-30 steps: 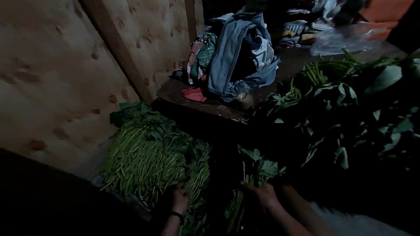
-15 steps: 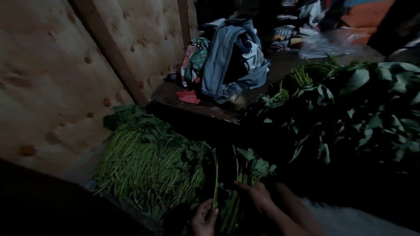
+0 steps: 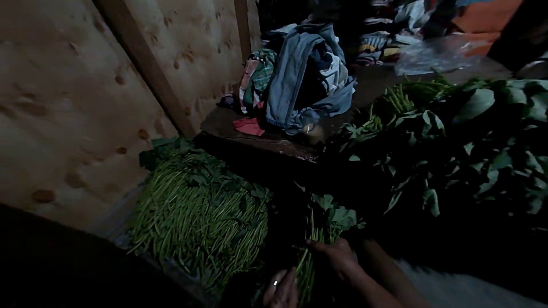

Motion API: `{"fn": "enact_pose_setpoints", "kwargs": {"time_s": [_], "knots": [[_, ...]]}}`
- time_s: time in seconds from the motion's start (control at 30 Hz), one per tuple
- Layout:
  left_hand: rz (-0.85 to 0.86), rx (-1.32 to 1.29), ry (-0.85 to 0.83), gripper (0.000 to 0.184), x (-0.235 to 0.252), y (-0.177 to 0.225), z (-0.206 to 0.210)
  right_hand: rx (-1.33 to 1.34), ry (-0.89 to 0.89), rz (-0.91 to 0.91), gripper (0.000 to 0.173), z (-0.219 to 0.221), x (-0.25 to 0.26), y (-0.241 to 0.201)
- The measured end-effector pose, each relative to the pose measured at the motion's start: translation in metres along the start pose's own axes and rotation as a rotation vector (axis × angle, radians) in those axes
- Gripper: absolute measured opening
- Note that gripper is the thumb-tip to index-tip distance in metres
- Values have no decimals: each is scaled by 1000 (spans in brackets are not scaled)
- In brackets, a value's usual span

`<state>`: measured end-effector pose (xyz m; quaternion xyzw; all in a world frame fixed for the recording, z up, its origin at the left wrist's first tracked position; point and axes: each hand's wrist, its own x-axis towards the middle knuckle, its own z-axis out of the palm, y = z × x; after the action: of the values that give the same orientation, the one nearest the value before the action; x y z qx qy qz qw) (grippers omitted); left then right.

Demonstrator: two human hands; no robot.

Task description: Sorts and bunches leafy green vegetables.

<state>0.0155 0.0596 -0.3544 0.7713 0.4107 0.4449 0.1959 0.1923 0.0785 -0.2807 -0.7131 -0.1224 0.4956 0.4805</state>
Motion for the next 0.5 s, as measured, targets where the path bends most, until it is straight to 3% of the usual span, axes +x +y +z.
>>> {"fn": "enact_pose_setpoints", "kwargs": {"time_s": [0.1, 0.23, 0.3, 0.33, 0.4, 0.43, 0.47, 0.5], "knots": [[145, 18, 84, 8, 6, -6, 1, -21, 51, 43, 46, 2, 0, -2], [180, -166, -3, 7, 9, -7, 2, 66, 245, 0, 40, -5, 10, 1], [120, -195, -264, 11, 9, -16, -8, 99, 375, -13, 38, -13, 18, -1], [34, -139, -506, 13, 15, -23, -18, 83, 400, -15, 38, -15, 21, -1], [-250, 193, -1156, 25, 49, -41, -33, 22, 377, -17, 38, -16, 23, 3], [-388, 403, -1357, 30, 65, -58, -28, -1, 344, -3, 38, -14, 22, 4], [-499, 577, -1398, 35, 78, -77, -23, -2, 306, 10, 36, -11, 22, 5], [-586, 683, -1328, 41, 92, -96, -21, 6, 262, 26, 34, -8, 20, 4]]}}
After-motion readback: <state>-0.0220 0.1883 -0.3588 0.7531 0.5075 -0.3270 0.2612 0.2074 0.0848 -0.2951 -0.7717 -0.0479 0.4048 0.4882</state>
